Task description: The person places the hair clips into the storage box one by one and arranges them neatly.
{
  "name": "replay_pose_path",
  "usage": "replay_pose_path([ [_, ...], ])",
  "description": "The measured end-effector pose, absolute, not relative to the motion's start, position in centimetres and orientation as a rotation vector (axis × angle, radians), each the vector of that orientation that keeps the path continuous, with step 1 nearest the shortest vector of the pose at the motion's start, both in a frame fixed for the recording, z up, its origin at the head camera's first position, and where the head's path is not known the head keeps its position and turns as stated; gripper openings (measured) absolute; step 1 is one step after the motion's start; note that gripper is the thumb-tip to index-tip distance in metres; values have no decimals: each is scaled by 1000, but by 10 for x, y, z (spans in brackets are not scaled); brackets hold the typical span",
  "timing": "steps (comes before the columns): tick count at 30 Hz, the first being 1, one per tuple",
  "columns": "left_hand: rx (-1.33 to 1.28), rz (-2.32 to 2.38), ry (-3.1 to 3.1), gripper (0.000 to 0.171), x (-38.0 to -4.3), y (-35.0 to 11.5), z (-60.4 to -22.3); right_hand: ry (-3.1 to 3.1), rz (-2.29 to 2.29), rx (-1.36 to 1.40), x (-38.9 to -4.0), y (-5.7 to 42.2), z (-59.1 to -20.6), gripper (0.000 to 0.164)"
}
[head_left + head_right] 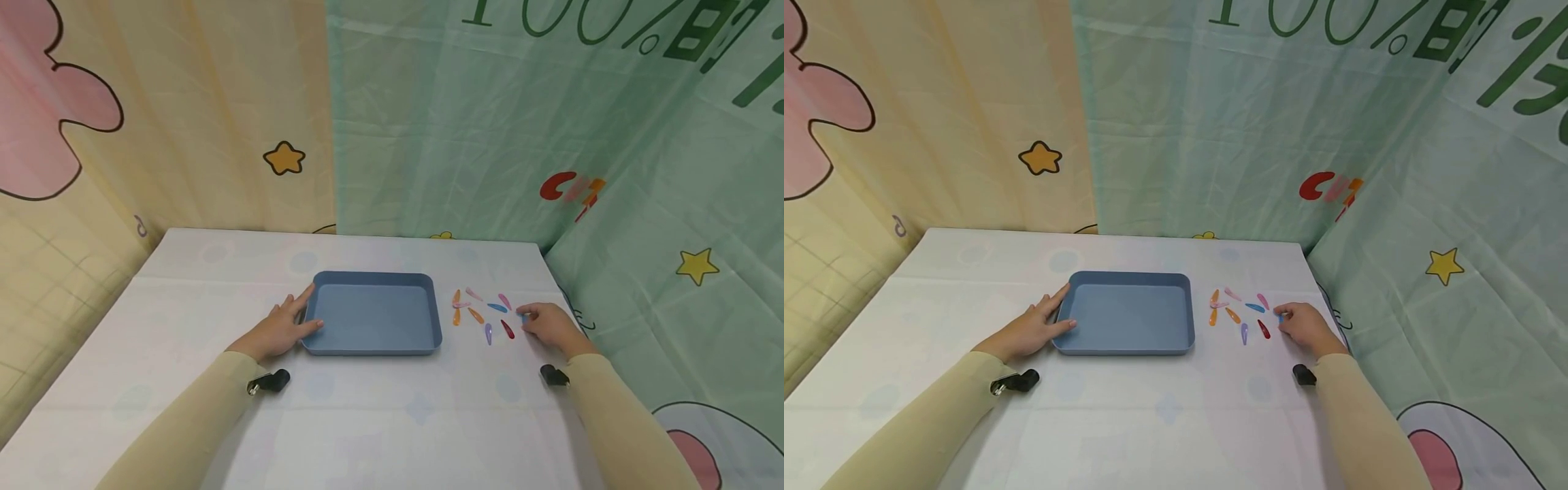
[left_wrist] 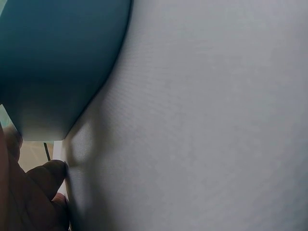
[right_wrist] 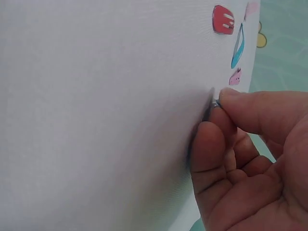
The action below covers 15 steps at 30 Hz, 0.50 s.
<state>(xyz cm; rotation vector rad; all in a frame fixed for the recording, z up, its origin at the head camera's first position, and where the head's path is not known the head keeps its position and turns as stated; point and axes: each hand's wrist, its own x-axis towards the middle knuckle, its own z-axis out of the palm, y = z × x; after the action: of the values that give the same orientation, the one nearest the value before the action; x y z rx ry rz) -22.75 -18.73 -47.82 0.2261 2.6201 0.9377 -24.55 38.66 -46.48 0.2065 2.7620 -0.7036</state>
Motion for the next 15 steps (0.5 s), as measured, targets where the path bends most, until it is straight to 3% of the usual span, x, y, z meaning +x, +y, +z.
replay_pose_path([
  [15, 236, 930, 2624, 93, -229, -188, -480, 2741, -1153, 221, -245, 380, -452, 50],
])
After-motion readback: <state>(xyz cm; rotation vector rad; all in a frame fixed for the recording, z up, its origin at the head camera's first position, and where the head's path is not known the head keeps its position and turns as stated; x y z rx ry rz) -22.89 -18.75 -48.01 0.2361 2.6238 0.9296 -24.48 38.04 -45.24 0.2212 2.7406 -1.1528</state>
